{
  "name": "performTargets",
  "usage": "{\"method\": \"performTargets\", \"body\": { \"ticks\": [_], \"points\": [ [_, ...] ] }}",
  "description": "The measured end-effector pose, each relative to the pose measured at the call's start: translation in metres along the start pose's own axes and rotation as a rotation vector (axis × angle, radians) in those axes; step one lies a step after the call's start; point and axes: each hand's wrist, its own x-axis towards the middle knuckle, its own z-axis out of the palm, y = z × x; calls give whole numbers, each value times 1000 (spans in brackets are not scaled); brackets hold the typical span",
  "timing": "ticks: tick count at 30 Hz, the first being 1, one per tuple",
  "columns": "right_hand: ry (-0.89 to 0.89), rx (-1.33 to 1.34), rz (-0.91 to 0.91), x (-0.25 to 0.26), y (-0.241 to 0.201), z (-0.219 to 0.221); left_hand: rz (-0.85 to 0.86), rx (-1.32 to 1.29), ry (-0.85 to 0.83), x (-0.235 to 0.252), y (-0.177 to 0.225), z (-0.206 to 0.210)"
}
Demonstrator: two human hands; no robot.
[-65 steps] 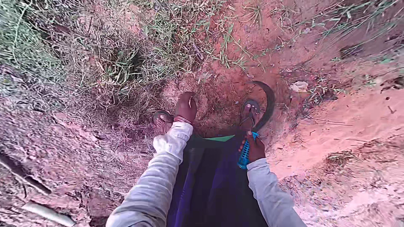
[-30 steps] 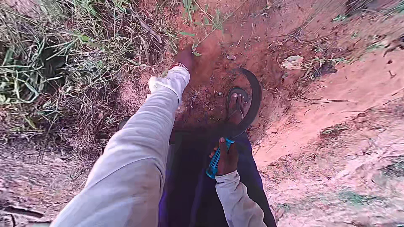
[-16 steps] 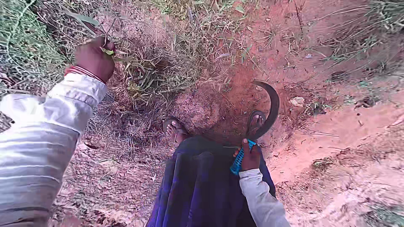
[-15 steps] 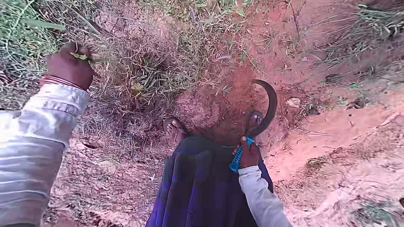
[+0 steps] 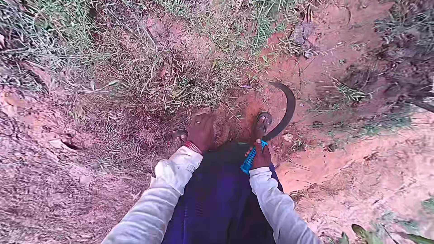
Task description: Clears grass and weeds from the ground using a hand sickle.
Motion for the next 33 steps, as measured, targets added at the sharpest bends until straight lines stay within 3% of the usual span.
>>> {"method": "performTargets", "body": {
  "ticks": [2, 3, 7, 10, 12, 14, 18, 21, 23, 26, 29, 33],
  "points": [
    [39, -9, -12, 29, 19, 1, -225, -136, -672, 38, 32, 66],
    [41, -17, -9, 42, 31, -3, -312, -136, -877, 55, 38, 104],
    [-25, -60, 10, 83, 75, -54, -489, 19, -1162, 114, 67, 221],
    [-34, -97, 15, 104, 97, -84, -599, 157, -914, 115, 64, 320],
    [-55, -82, 89, 112, 95, -88, -705, 208, -1088, 127, 66, 342],
    [-81, -4, 161, 120, 85, -87, -691, 191, -1100, 123, 68, 355],
    [-61, 162, 156, 128, 69, -90, -355, 83, -1063, 107, 98, 328],
    [43, 276, 53, 145, 54, -95, -395, -24, -707, 108, 116, 308],
    [104, 344, 34, 154, 43, -99, -388, 67, -610, 128, 118, 313],
    [156, 398, 51, 163, 37, -103, -70, 174, -664, 172, 129, 356],
    [178, 421, 110, 165, 40, -102, 125, 348, -1005, 223, 132, 407],
    [165, 481, 218, 163, 35, -103, -167, 328, -1084, 242, 126, 429]
  ]
}}
